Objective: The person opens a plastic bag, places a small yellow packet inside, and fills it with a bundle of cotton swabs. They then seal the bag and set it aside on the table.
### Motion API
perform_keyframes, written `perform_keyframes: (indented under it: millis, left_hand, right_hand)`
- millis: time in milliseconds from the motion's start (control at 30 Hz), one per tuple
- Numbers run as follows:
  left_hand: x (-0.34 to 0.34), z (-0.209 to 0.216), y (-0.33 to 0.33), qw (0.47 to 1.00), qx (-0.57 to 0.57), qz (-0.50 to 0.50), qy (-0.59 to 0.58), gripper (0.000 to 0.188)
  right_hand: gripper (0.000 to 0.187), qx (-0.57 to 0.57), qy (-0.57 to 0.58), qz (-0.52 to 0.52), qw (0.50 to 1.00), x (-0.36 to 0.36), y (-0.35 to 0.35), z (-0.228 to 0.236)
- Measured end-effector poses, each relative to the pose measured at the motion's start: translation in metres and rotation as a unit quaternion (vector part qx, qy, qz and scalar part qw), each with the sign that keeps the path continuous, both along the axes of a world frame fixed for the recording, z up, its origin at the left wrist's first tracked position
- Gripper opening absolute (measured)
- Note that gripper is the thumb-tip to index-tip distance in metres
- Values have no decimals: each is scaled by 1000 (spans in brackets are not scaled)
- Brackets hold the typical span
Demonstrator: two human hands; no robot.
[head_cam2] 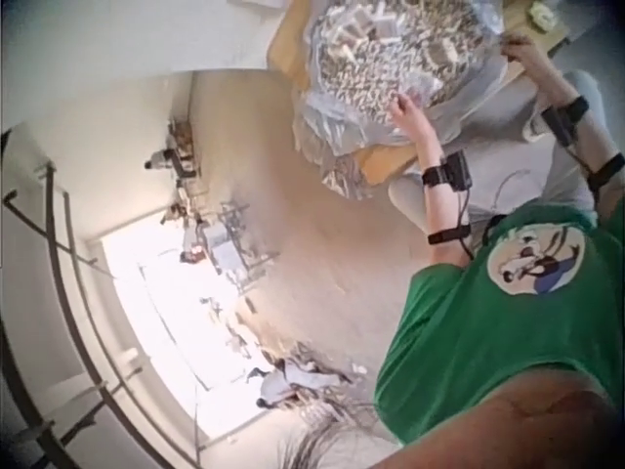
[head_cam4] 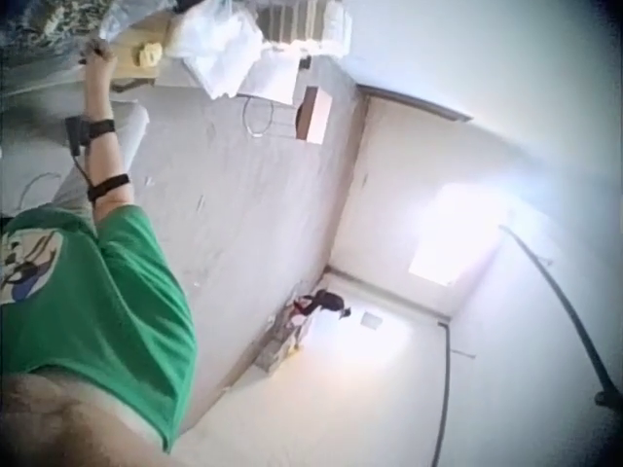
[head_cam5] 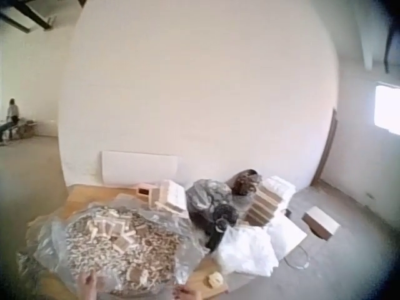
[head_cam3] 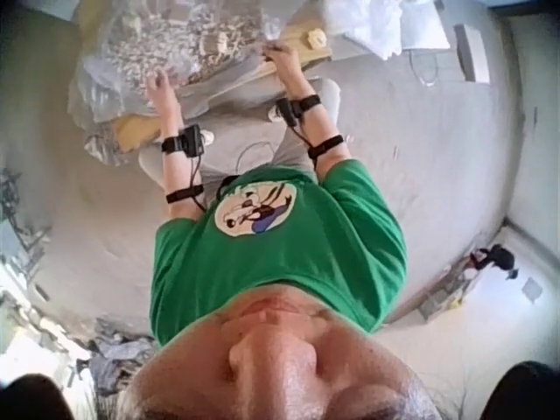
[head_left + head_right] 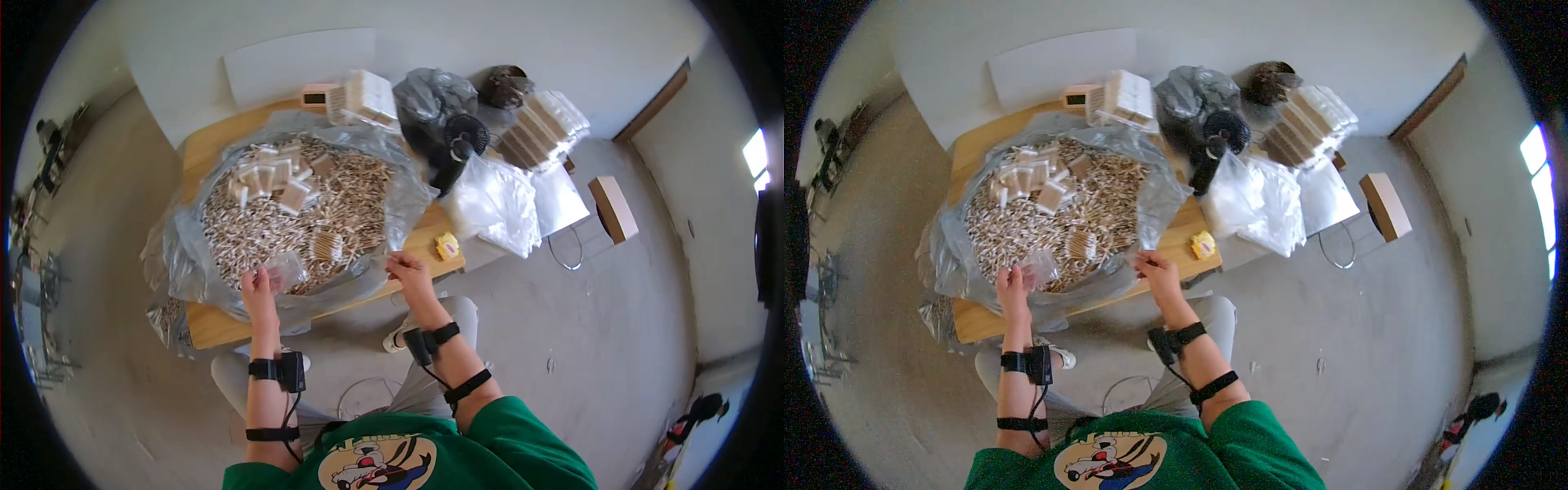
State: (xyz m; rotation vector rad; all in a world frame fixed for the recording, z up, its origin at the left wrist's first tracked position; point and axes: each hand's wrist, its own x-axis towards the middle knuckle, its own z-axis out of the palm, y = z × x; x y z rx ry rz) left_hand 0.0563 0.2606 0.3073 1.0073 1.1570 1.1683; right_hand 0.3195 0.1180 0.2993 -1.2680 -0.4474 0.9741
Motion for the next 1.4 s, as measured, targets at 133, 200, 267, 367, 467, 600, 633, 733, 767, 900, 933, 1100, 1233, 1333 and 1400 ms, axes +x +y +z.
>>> perform_keyframes:
  millis: [133, 200, 267, 367, 467, 600, 633, 733, 767, 900, 933, 1100, 1233, 1333, 1400]
  left_hand:
    - [28, 0, -20, 999, -31, -38, -17, 16]
    - [45, -1, -31, 997, -28, -76, -22, 16]
    - [63, -2, -44, 993, -24, -110, -24, 17]
    - [102, 1, -66, 977, -60, -204, 12, 16]
    - [135, -7, -80, 969, -42, -243, 33, 17]
    - [195, -7, -88, 957, -71, -282, 8, 15]
    - [211, -6, -89, 957, -88, -277, -1, 14]
    - [255, -24, -81, 950, -117, -277, -80, 13]
    - [266, -28, -75, 954, -124, -265, -69, 12]
    - [311, -42, -63, 960, -114, -251, -41, 11]
    - [320, -46, -61, 965, -101, -237, -53, 11]
    - [339, -74, -35, 961, 23, -223, 165, 17]
    - [340, -55, -56, 902, 153, -194, 353, 37]
    - [331, -52, -84, 864, 332, -114, 361, 45]
    - [325, -44, -100, 837, 402, -77, 363, 48]
  right_hand:
    - [15, -12, -41, -128, 991, 62, -51, -9]
    - [15, -1, -27, -149, 988, 87, -68, -20]
    - [17, -39, -77, -195, 977, 105, -76, -29]
    - [22, -71, -186, -240, 950, 131, -82, -55]
    - [27, -121, -304, -209, 922, 134, -76, -55]
    - [28, -184, -428, -149, 872, 136, -78, -45]
    - [28, -189, -463, -137, 855, 137, -79, -45]
    - [25, -196, -539, -128, 809, 139, -77, -44]
    - [25, -196, -541, -122, 809, 138, -74, -41]
    - [22, -198, -518, -132, 822, 143, -76, -38]
    - [21, -213, -499, -123, 831, 145, -76, -39]
    - [32, -191, -529, -152, 813, 159, -63, -36]
    - [44, -185, -545, -118, 809, 168, -57, -38]
    - [45, -207, -537, -94, 812, 169, -53, -42]
    - [45, -200, -532, -101, 816, 170, -52, -45]
